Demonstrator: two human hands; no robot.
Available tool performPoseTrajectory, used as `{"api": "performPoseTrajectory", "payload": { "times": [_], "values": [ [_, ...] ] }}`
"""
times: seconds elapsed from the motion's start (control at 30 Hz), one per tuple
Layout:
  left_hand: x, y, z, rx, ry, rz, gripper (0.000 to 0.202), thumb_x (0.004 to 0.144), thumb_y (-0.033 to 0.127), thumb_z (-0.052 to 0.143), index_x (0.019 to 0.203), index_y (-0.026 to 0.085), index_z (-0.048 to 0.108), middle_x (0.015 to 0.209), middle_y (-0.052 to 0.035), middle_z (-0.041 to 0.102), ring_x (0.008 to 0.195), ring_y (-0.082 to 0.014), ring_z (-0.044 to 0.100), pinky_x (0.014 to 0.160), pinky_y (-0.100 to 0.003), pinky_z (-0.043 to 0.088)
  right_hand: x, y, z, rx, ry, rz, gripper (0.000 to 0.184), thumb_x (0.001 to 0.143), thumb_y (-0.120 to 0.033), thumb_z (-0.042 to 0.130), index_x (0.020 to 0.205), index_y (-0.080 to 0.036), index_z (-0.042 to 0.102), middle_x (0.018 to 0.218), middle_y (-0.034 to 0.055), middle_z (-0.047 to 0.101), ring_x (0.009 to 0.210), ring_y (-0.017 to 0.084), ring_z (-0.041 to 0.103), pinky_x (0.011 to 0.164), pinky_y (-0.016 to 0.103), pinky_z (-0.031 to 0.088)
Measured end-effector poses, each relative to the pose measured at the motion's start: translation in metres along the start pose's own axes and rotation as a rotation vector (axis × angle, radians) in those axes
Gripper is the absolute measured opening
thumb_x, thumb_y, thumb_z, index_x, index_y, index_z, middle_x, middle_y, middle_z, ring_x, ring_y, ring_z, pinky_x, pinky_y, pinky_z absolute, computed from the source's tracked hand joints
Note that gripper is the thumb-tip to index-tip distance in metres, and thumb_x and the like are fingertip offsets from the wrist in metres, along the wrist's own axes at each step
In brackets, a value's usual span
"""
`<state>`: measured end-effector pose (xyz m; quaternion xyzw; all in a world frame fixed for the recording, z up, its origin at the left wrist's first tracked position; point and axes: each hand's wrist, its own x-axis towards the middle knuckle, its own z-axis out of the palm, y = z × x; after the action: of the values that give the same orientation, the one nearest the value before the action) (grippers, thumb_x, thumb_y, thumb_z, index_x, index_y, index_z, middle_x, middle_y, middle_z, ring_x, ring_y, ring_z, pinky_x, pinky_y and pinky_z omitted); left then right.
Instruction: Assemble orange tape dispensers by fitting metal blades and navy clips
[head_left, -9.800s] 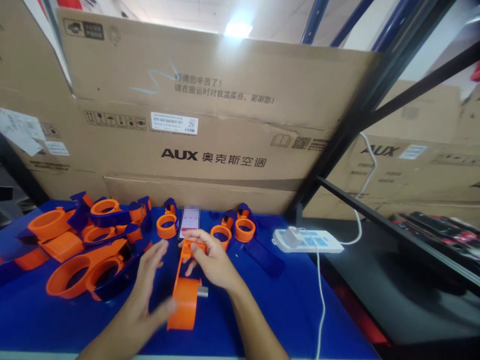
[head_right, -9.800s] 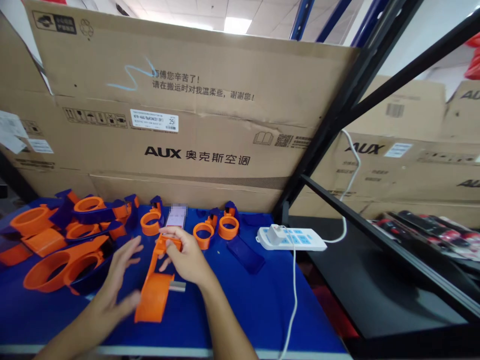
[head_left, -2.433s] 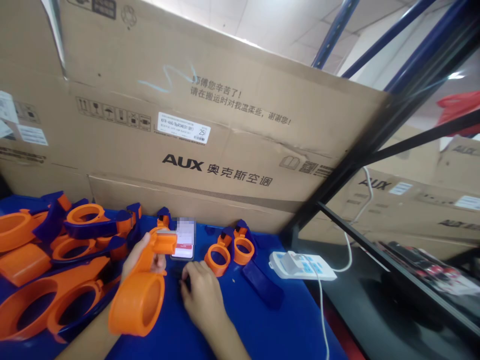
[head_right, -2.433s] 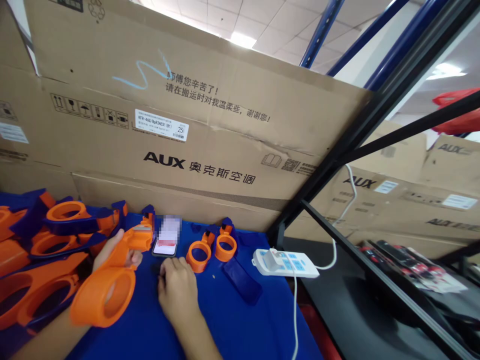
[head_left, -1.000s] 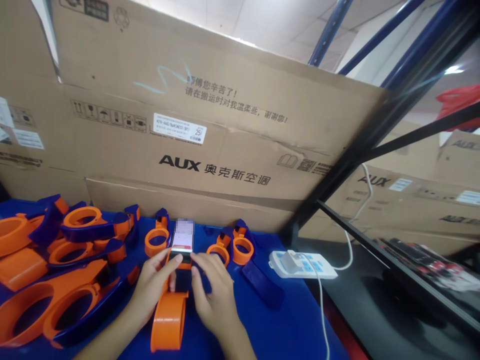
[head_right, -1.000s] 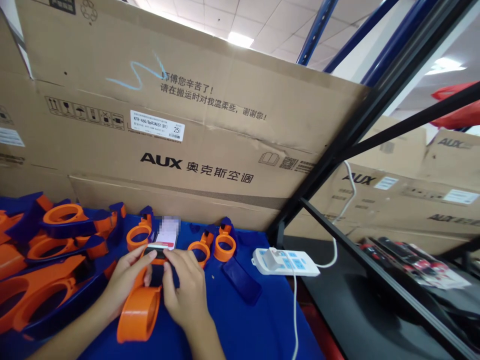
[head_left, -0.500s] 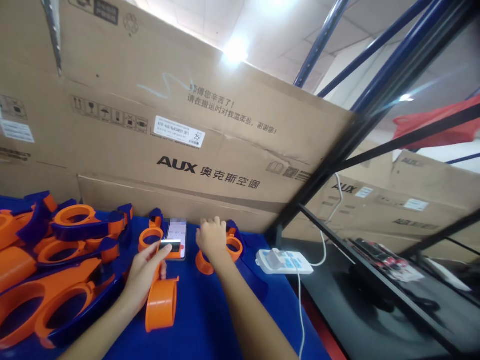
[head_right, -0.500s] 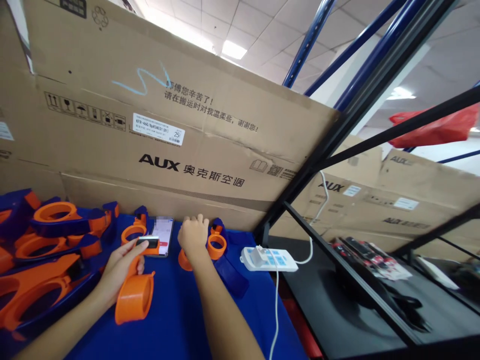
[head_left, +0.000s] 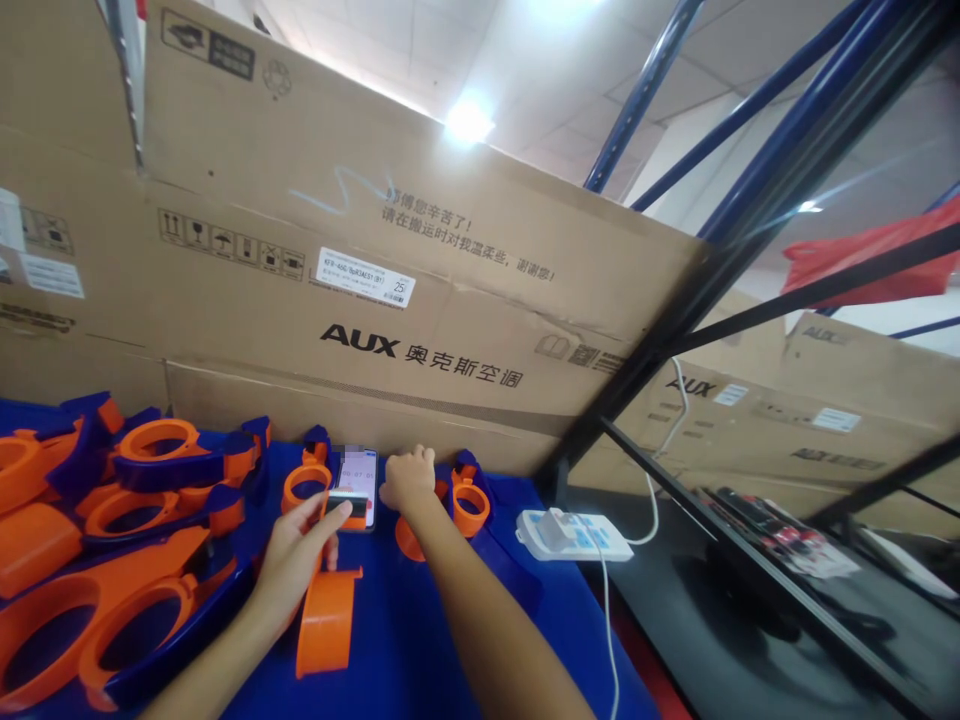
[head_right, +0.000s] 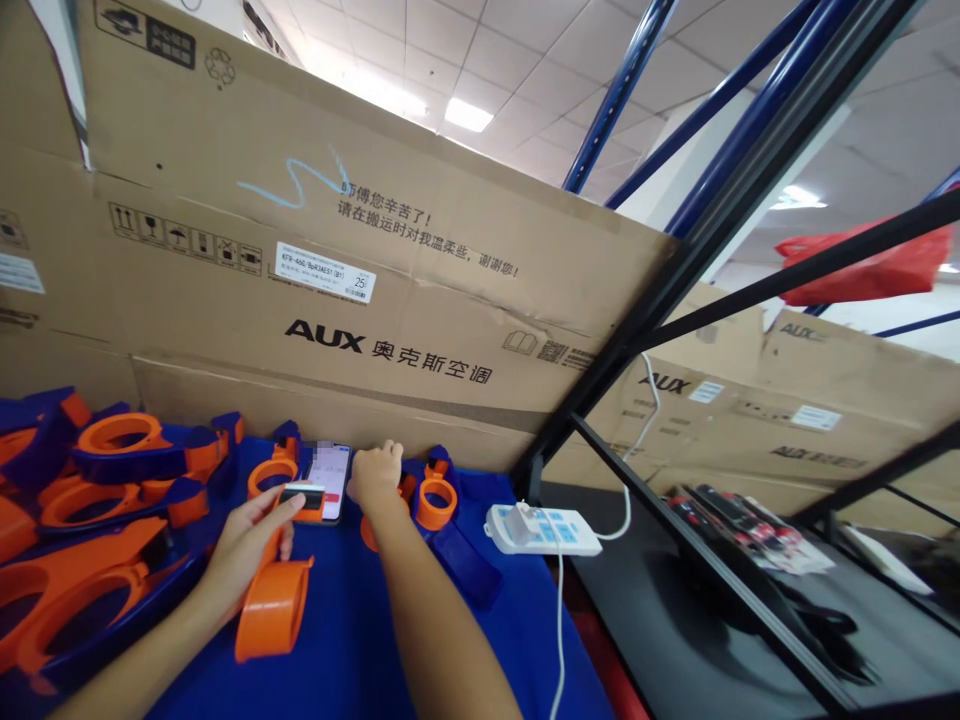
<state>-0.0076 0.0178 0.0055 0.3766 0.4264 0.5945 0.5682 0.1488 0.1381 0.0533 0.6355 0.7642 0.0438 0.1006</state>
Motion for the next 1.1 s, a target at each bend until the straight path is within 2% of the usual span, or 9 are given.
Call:
{"api": "performPoseTrajectory", "payload": {
  "times": [0.3, 0.4, 0.47, 0.57, 0.67, 0.8, 0.9, 1.0, 1.1],
  "values": [
    [0.001, 0.001, -0.001, -0.058, 0.018, -0.030, 0.048, 0.075, 0.053, 0.085, 0.102, 0.015, 0.076, 0.047, 0.0049, 0.057, 0.042, -0.0112, 0.048, 0.044, -0.021, 0.039, -0.013, 0.007, -0.006, 0.263, 0.144, -0.010, 0.038, 0.100, -0.036, 0.068, 0.131, -0.016, 0.062, 0.132, 0.0112, 0.064, 0.111, 0.026, 0.068, 0.093, 0.046, 0.059],
    [0.000, 0.002, 0.000, -0.101, 0.024, -0.062, 0.048, 0.073, 0.053, 0.086, 0.101, 0.016, 0.075, 0.048, 0.0047, 0.058, 0.041, -0.0118, 0.049, 0.043, -0.021, 0.039, -0.018, 0.016, -0.015, 0.520, 0.283, -0.050, 0.024, 0.101, -0.025, 0.062, 0.123, -0.016, 0.068, 0.122, 0.0120, 0.070, 0.110, 0.026, 0.068, 0.096, 0.044, 0.056],
    [0.001, 0.002, 0.001, -0.142, 0.023, -0.089, 0.047, 0.075, 0.053, 0.085, 0.101, 0.016, 0.073, 0.049, 0.0043, 0.060, 0.042, -0.0119, 0.050, 0.044, -0.021, 0.039, -0.025, 0.020, -0.017, 0.750, 0.385, -0.106, 0.026, 0.099, -0.016, 0.052, 0.118, -0.017, 0.070, 0.112, 0.0110, 0.075, 0.104, 0.023, 0.070, 0.094, 0.039, 0.056],
    [0.003, 0.004, 0.001, -0.200, 0.012, -0.125, 0.051, 0.080, 0.058, 0.078, 0.106, 0.015, 0.072, 0.048, 0.0035, 0.058, 0.042, -0.0128, 0.050, 0.045, -0.023, 0.041, -0.042, 0.017, -0.012, 1.112, 0.483, -0.222, 0.031, 0.096, -0.019, 0.046, 0.118, -0.017, 0.067, 0.094, 0.0061, 0.075, 0.079, 0.018, 0.071, 0.074, 0.032, 0.059],
    [0.005, 0.004, 0.001, -0.319, -0.045, -0.165, 0.064, 0.081, 0.060, 0.073, 0.124, 0.013, 0.069, 0.046, 0.0042, 0.055, 0.039, -0.0138, 0.049, 0.043, -0.024, 0.039, -0.066, 0.005, 0.003, 1.417, 0.516, -0.323, 0.020, 0.094, -0.026, 0.054, 0.108, -0.020, 0.065, 0.080, 0.0023, 0.071, 0.060, 0.016, 0.066, 0.059, 0.028, 0.056],
    [0.002, 0.002, -0.001, -0.456, -0.199, -0.227, 0.070, 0.083, 0.054, 0.073, 0.137, 0.011, 0.063, 0.050, 0.0033, 0.056, 0.041, -0.0131, 0.048, 0.041, -0.023, 0.033, -0.091, -0.013, 0.022, 1.694, 0.507, -0.376, 0.016, 0.095, -0.036, 0.060, 0.105, -0.023, 0.064, 0.084, 0.0027, 0.070, 0.061, 0.017, 0.067, 0.058, 0.029, 0.057],
    [-0.003, 0.001, -0.001, -0.443, -0.270, -0.232, 0.070, 0.083, 0.051, 0.075, 0.137, 0.010, 0.064, 0.052, 0.0019, 0.058, 0.043, -0.0148, 0.052, 0.044, -0.025, 0.036, -0.097, -0.021, 0.030, 1.787, 0.507, -0.380, 0.014, 0.092, -0.036, 0.067, 0.097, -0.023, 0.069, 0.097, 0.0061, 0.070, 0.075, 0.019, 0.070, 0.065, 0.031, 0.060],
    [-0.006, 0.002, 0.002, -0.419, -0.261, -0.186, 0.070, 0.084, 0.051, 0.074, 0.138, 0.009, 0.063, 0.052, 0.0013, 0.059, 0.044, -0.0156, 0.053, 0.046, -0.026, 0.039, -0.097, -0.023, 0.032, 1.815, 0.542, -0.364, 0.014, 0.090, -0.033, 0.070, 0.083, -0.023, 0.074, 0.112, 0.0082, 0.069, 0.094, 0.021, 0.070, 0.073, 0.032, 0.061],
    [-0.007, 0.002, 0.004, -0.366, -0.232, -0.173, 0.069, 0.082, 0.053, 0.076, 0.135, 0.010, 0.065, 0.053, 0.0003, 0.061, 0.044, -0.0165, 0.055, 0.047, -0.028, 0.042, -0.099, -0.023, 0.030, 1.789, 0.562, -0.351, 0.017, 0.094, -0.033, 0.066, 0.088, -0.025, 0.080, 0.118, 0.0087, 0.070, 0.098, 0.022, 0.071, 0.074, 0.033, 0.062]
  ]
}}
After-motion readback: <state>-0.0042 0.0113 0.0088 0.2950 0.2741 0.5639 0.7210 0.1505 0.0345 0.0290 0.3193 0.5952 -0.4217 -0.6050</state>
